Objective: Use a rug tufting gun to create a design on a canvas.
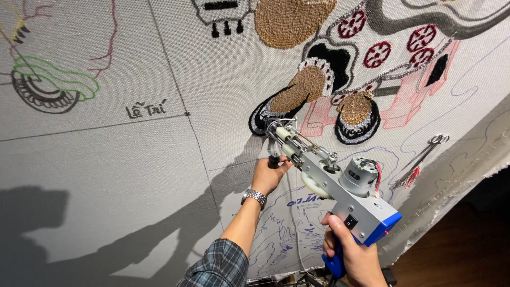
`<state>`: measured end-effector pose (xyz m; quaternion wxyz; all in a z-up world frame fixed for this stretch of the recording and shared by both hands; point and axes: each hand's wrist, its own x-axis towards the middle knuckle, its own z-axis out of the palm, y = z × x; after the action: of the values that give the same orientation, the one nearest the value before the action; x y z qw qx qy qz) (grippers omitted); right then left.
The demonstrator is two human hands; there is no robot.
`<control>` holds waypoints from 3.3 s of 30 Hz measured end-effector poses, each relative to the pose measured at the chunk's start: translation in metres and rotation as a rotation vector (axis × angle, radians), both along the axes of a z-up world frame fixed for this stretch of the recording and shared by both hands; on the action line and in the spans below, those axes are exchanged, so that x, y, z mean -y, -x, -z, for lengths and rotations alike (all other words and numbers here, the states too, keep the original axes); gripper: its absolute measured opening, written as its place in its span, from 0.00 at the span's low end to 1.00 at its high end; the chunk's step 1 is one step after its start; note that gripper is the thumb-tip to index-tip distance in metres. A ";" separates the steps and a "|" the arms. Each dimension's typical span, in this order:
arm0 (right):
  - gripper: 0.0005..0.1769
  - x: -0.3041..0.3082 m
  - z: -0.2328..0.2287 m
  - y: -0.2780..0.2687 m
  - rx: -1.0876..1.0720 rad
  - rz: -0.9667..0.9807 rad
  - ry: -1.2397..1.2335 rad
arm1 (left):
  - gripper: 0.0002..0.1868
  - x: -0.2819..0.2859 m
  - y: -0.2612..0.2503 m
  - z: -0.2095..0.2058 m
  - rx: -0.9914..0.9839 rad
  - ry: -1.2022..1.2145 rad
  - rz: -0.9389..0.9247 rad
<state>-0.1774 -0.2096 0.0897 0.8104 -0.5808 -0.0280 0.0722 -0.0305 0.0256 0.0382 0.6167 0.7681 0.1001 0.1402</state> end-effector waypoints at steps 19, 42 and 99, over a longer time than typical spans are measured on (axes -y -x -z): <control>0.29 -0.026 -0.007 0.015 -0.419 0.020 -0.293 | 0.16 -0.011 0.036 -0.047 -0.179 -0.244 -0.096; 0.30 -0.038 -0.020 0.019 -0.466 0.067 -0.327 | 0.17 -0.018 0.046 -0.066 -0.166 -0.408 -0.122; 0.43 0.124 0.036 -0.018 -0.128 -0.156 -0.277 | 0.14 0.003 0.000 -0.031 0.185 0.712 0.060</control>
<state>-0.1598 -0.3339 0.0539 0.8747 -0.4538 -0.0311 0.1673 -0.0302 0.0225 0.0694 0.8556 0.4920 0.0638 0.1475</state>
